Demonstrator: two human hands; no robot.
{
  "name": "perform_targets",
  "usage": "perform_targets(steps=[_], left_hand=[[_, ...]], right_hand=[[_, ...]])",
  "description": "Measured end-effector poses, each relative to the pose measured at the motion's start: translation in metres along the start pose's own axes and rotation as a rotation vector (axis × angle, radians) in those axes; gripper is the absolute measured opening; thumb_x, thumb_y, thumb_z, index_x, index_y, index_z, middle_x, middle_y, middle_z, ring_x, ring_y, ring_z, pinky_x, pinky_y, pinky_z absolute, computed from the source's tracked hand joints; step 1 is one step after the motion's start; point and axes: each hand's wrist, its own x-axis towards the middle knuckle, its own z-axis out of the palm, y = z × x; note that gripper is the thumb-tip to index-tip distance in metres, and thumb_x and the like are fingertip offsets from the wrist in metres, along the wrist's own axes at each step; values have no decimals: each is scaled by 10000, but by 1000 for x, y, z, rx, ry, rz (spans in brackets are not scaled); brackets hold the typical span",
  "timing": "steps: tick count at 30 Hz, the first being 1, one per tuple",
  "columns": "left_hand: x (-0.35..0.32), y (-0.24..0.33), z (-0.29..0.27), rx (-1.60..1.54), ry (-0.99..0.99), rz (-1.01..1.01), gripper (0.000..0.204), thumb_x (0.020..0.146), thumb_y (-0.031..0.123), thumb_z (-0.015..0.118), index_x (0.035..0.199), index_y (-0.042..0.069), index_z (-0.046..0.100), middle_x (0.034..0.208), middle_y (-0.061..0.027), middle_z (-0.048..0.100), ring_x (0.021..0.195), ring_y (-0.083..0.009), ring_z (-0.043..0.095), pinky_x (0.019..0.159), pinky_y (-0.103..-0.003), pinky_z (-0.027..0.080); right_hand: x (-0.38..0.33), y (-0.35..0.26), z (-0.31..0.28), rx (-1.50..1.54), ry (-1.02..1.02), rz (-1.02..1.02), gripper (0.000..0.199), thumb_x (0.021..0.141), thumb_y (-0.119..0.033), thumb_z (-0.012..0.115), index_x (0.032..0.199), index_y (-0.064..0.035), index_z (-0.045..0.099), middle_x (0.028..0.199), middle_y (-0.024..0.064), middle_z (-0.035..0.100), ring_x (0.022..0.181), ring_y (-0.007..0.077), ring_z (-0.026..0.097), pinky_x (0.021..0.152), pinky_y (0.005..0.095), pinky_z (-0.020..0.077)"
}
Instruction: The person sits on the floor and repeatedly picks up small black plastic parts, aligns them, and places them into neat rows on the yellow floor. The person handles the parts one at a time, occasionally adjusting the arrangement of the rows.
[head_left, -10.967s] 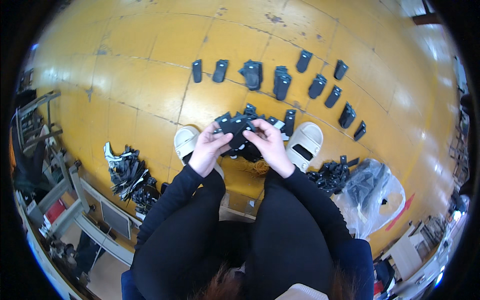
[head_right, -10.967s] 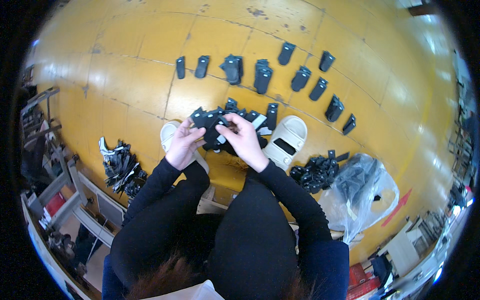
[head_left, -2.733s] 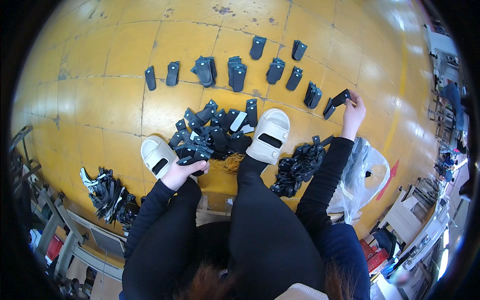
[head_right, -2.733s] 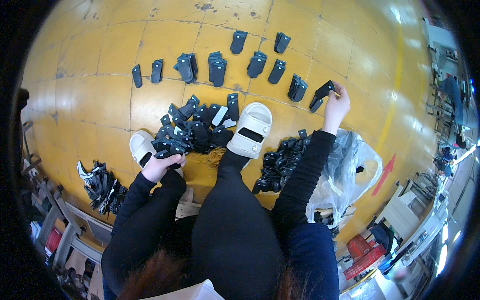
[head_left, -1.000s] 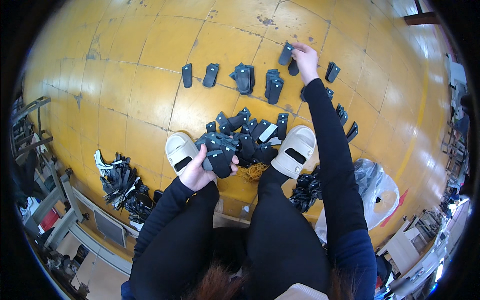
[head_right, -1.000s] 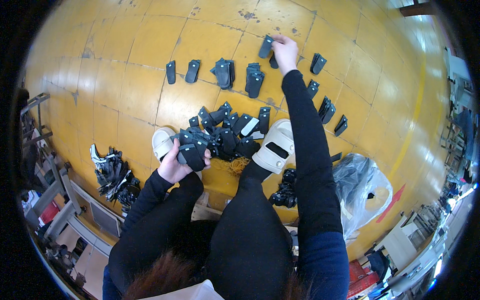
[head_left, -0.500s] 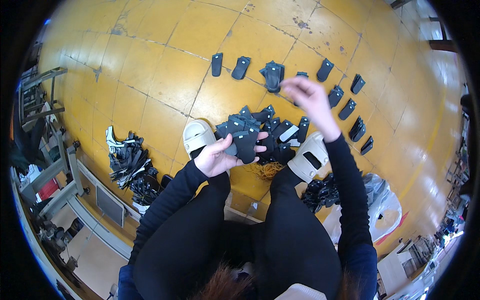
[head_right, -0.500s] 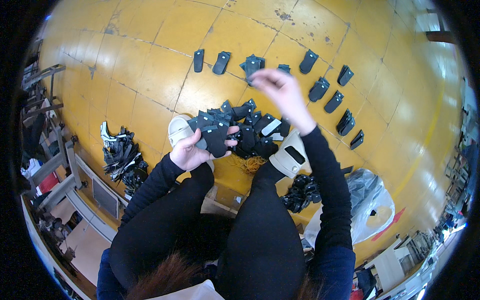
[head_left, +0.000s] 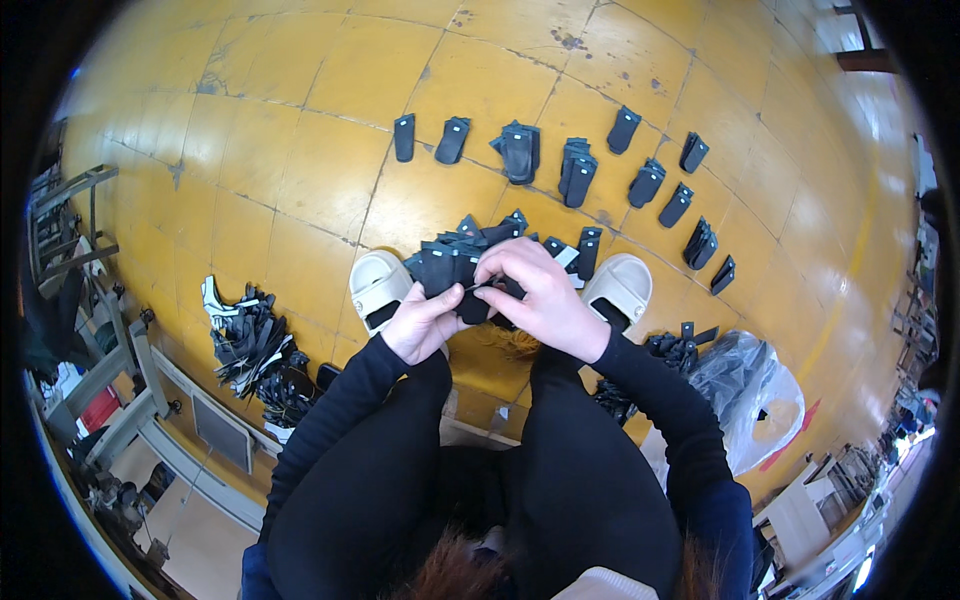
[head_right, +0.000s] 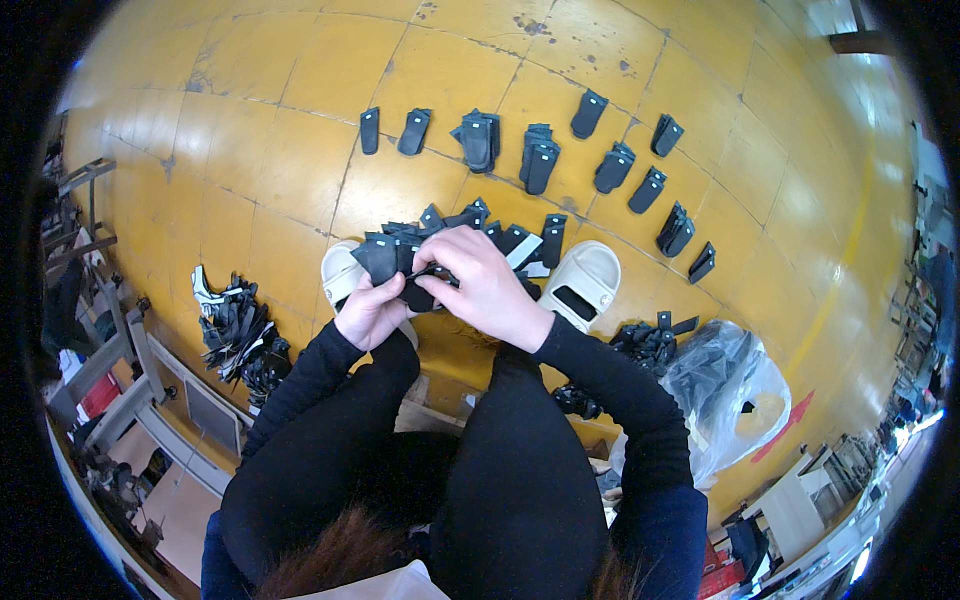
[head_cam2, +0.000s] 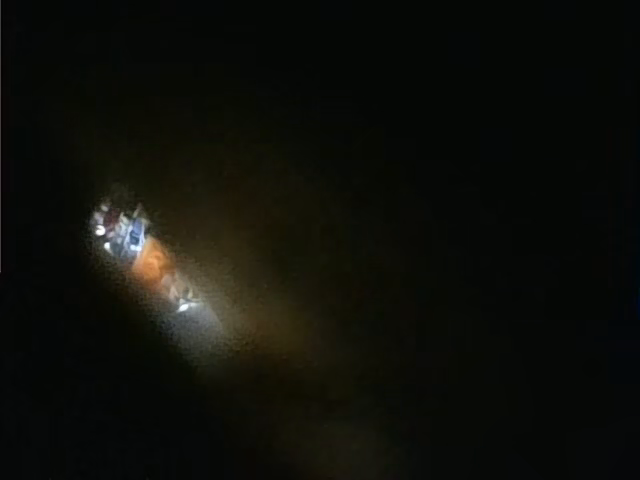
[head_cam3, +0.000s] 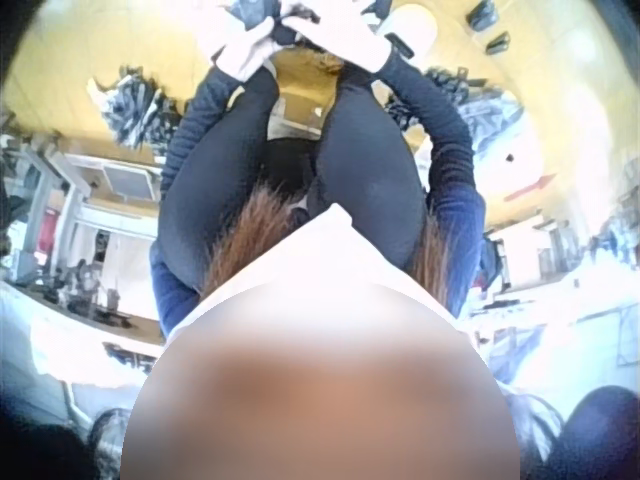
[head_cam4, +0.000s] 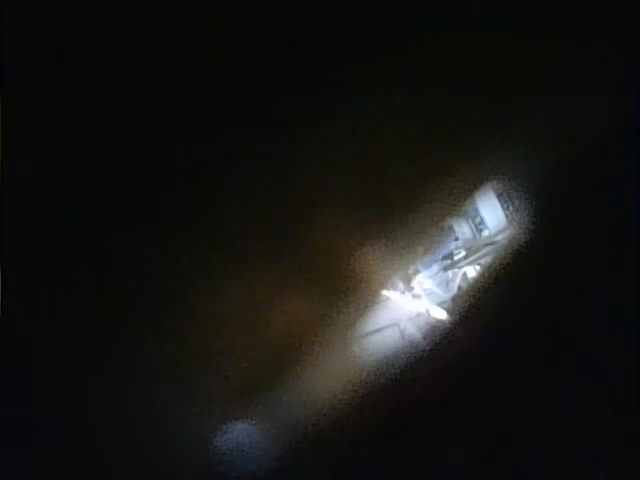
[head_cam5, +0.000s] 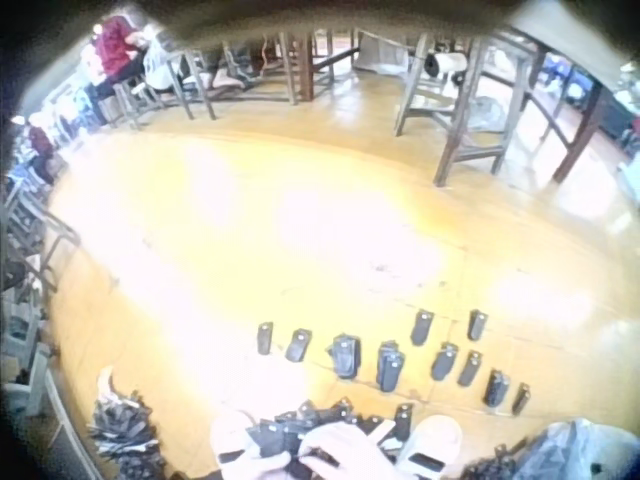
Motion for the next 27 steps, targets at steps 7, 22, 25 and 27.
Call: perform_targets(steps=[7, 22, 25, 27], left_hand=[[2, 1, -1, 25, 76, 37, 412, 928, 95, 557, 1310, 33, 417, 1266, -169, 524, 1134, -270, 562, 936, -468, 504], [4, -6, -10, 177, 218, 65, 290, 887, 52, 609, 1164, 16, 533, 1074, -108, 626, 997, -231, 635, 831, -378, 567], [4, -2, -8, 120, 232, 61, 288, 874, 33, 609, 1155, 14, 544, 1065, -104, 635, 982, -223, 641, 824, -382, 565], [3, 0, -7, 26, 207, 58, 296, 863, 18, 609, 1153, 15, 549, 1062, -99, 641, 971, -216, 646, 817, -386, 564]], right_hand=[[8, 38, -30, 231, 279, 323, 171, 835, -32, 633, 1006, -19, 624, 879, 29, 650, 818, 106, 603, 740, 253, 476], [43, 211, -158, -147, 654, 483, 357, 811, 7, 591, 1166, -13, 615, 1086, 128, 666, 936, 180, 638, 807, 290, 486], [42, 188, -147, -214, 681, 466, 330, 819, -18, 593, 1147, -14, 622, 1096, 127, 665, 950, 184, 640, 814, 292, 487], [33, 159, -129, -182, 645, 445, 287, 836, -58, 595, 1118, -21, 633, 1061, 105, 675, 913, 175, 643, 803, 292, 487]])
